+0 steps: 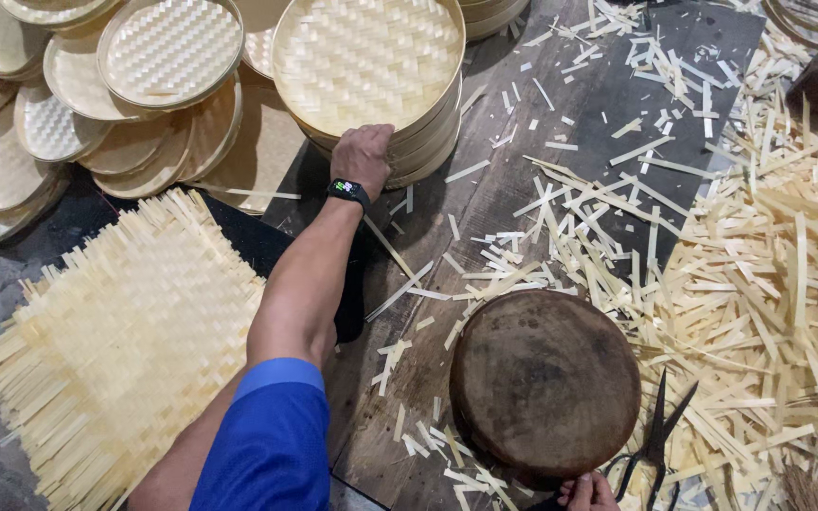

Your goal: The person weaves bamboo strips around a circular wooden frame, then uses a pair of shears to trim the excess strips from the edges.

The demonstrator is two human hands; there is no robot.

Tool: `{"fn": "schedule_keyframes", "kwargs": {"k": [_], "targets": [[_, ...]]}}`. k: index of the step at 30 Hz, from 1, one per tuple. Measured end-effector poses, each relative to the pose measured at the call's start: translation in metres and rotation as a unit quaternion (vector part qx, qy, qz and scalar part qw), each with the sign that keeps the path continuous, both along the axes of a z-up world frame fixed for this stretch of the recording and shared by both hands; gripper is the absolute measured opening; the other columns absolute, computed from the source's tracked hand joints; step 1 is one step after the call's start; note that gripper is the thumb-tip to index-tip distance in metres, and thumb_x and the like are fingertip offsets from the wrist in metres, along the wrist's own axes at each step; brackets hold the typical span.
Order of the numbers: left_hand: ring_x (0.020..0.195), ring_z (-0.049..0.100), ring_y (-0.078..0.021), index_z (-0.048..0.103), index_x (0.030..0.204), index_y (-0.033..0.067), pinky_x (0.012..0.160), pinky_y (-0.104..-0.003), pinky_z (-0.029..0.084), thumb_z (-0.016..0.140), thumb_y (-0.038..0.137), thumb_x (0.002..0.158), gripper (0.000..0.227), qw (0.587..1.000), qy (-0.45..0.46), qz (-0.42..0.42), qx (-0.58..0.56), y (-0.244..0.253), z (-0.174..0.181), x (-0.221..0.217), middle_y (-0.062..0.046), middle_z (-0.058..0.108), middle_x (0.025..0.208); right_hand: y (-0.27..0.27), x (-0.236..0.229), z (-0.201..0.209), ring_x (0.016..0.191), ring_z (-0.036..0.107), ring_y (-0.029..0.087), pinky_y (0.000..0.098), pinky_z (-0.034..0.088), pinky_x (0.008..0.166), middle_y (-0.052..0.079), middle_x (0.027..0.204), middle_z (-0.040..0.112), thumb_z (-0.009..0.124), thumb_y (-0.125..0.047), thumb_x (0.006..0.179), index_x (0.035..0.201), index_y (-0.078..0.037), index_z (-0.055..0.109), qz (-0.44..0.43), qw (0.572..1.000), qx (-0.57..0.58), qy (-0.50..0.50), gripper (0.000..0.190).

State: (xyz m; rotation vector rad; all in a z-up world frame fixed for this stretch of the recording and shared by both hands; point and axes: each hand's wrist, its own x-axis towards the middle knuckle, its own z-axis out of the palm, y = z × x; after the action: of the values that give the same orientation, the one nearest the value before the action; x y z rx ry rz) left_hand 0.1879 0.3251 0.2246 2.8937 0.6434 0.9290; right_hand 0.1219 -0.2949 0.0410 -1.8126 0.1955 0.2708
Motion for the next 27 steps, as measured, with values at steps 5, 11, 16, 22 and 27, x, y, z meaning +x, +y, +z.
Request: {"fn": "schedule_keyframes", "kwargs": {"k": [5, 11, 16, 22, 27], "targets": [[0.101, 0.070, -0.0299, 0.072, 0.111, 0.0107, 0.093, -0.043, 0.053, 0.069, -0.004, 0.078, 0.036, 0.997, 0.055, 0.031, -0.053, 0.008, -0.001, 0.003, -0.012, 0.075, 0.103, 0.007, 0.002, 0.014, 0.055, 0.061, 0.024, 0.0356, 0.052, 0.050, 0.018, 0.073, 0.065, 0.053, -0.024, 0.108, 0.113, 0.007, 0.062, -0.011, 0.999, -0.043, 0.021, 0.033], [0.105, 0.067, -0.0346, 0.073, 0.118, 0.0136, 0.093, -0.044, 0.053, 0.064, -0.007, 0.082, 0.043, 0.991, 0.082, 0.029, -0.099, 0.014, 0.008, 0.001, -0.015, 0.073, 0.108, 0.005, 0.003, 0.003, 0.056, 0.061, 0.022, 0.0349, 0.052, 0.050, 0.016, 0.074, 0.065, 0.053, -0.024, 0.106, 0.116, 0.005, 0.063, -0.016, 0.999, -0.038, 0.033, 0.032], [0.115, 0.062, -0.0361, 0.060, 0.141, 0.0110, 0.107, -0.044, 0.050, 0.063, 0.009, 0.100, 0.041, 0.974, 0.132, 0.009, -0.182, 0.028, 0.017, -0.021, -0.019, 0.068, 0.122, -0.015, 0.001, -0.012, 0.055, 0.057, 0.022, 0.0339, 0.048, 0.051, 0.016, 0.072, 0.063, 0.048, -0.032, 0.110, 0.123, 0.004, 0.065, 0.007, 1.000, 0.029, -0.005, 0.041], [0.112, 0.066, -0.0366, 0.026, 0.163, 0.0165, 0.095, -0.049, 0.055, 0.062, 0.029, 0.097, 0.076, 0.894, 0.385, 0.080, -0.215, 0.023, 0.030, -0.203, -0.020, 0.066, 0.126, -0.014, 0.023, -0.007, 0.065, 0.060, 0.033, 0.0434, 0.051, 0.055, 0.028, 0.078, 0.063, 0.048, -0.045, 0.109, 0.120, 0.017, 0.060, 0.083, 0.965, -0.041, 0.244, 0.064], [0.149, 0.027, -0.0364, 0.017, 0.159, 0.0066, 0.120, -0.049, 0.033, 0.087, 0.048, 0.076, 0.116, 0.782, 0.544, 0.215, -0.216, -0.050, -0.037, -0.389, -0.019, 0.027, 0.161, 0.009, 0.010, -0.014, 0.074, 0.070, 0.033, 0.0428, 0.059, 0.063, 0.027, 0.091, 0.072, 0.052, -0.045, 0.100, 0.118, 0.010, 0.057, 0.067, 0.943, 0.156, 0.287, 0.058]]}}
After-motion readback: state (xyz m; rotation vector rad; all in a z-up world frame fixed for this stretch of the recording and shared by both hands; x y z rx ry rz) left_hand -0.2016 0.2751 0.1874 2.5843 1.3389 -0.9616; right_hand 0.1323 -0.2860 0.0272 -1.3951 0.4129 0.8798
